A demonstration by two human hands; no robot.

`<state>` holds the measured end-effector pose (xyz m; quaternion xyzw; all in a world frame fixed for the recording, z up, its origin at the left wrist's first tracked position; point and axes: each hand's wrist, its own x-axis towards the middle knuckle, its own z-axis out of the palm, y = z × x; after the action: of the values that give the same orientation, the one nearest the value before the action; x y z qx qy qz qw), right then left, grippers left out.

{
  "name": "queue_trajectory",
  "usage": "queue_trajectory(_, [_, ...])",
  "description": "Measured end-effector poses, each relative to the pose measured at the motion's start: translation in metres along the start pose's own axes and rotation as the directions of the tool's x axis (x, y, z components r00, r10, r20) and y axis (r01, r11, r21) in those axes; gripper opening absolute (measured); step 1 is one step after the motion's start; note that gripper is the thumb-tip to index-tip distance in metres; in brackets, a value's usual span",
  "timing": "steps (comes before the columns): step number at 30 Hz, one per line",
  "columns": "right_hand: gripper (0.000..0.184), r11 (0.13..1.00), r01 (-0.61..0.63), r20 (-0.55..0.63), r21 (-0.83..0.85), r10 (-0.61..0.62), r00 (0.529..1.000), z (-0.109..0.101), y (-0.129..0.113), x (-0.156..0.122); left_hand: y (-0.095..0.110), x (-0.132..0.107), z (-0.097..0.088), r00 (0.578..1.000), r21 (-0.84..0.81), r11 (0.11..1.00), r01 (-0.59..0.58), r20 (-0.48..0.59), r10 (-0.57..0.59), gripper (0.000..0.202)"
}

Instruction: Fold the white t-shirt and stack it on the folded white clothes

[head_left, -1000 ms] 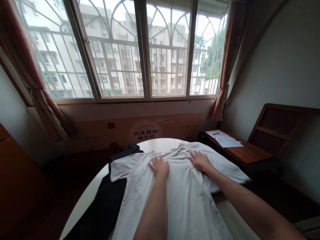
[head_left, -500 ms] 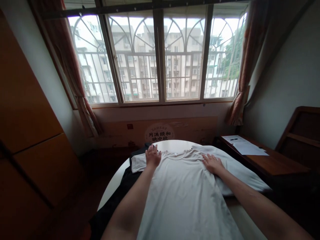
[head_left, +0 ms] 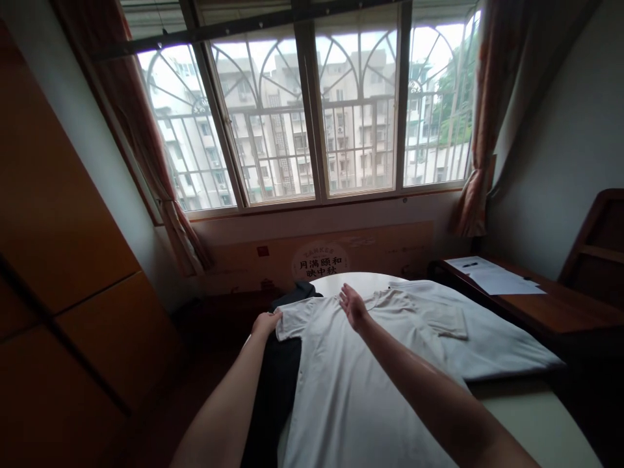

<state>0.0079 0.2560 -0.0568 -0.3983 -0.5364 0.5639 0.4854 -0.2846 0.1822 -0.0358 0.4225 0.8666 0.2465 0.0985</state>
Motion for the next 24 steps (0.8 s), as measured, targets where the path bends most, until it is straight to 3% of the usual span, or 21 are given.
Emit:
queue_trajectory(3, [0.054, 0.96, -0.141, 0.059, 0.241, 0.13, 0.99, 0.057, 0.019, 0.003, -0.002, 0.005, 0.006, 0.999, -0.094, 0.995, -0.013, 0.03, 0.016, 0.017])
queue_trajectory(7, [0.051, 0.87, -0.288, 0.109, 0.399, 0.267, 0.958, 0.088, 0.035, 0.005, 0.001, 0.007, 0.007, 0.996, -0.234, 0.969, -0.08, 0.012, 0.085, 0.013])
queue_trajectory(11, [0.054, 0.807, -0.367, 0.153, 0.462, 0.335, 0.93, 0.089, 0.041, 0.005, 0.017, -0.001, 0.008, 0.979, -0.367, 0.911, -0.187, 0.005, 0.203, 0.015])
queue_trajectory(16, [0.057, 0.759, -0.408, 0.218, 0.507, 0.345, 0.913, 0.08, 0.04, 0.005, 0.057, -0.023, 0.015, 0.925, -0.462, 0.828, -0.318, 0.038, 0.377, 0.015])
queue_trajectory(20, [0.059, 0.725, -0.418, 0.273, 0.548, 0.318, 0.908, 0.075, 0.035, 0.002, 0.088, -0.047, 0.023, 0.845, -0.442, 0.805, -0.395, 0.17, 0.508, 0.022])
queue_trajectory(22, [0.063, 0.711, -0.422, 0.307, 0.562, 0.294, 0.905, 0.072, 0.032, 0.0, 0.095, -0.057, 0.022, 0.803, -0.395, 0.81, -0.434, 0.239, 0.546, 0.026])
queue_trajectory(24, [0.067, 0.703, -0.427, 0.338, 0.569, 0.273, 0.9, 0.069, 0.029, -0.002, 0.092, -0.067, 0.017, 0.792, -0.321, 0.816, -0.481, 0.239, 0.562, 0.029])
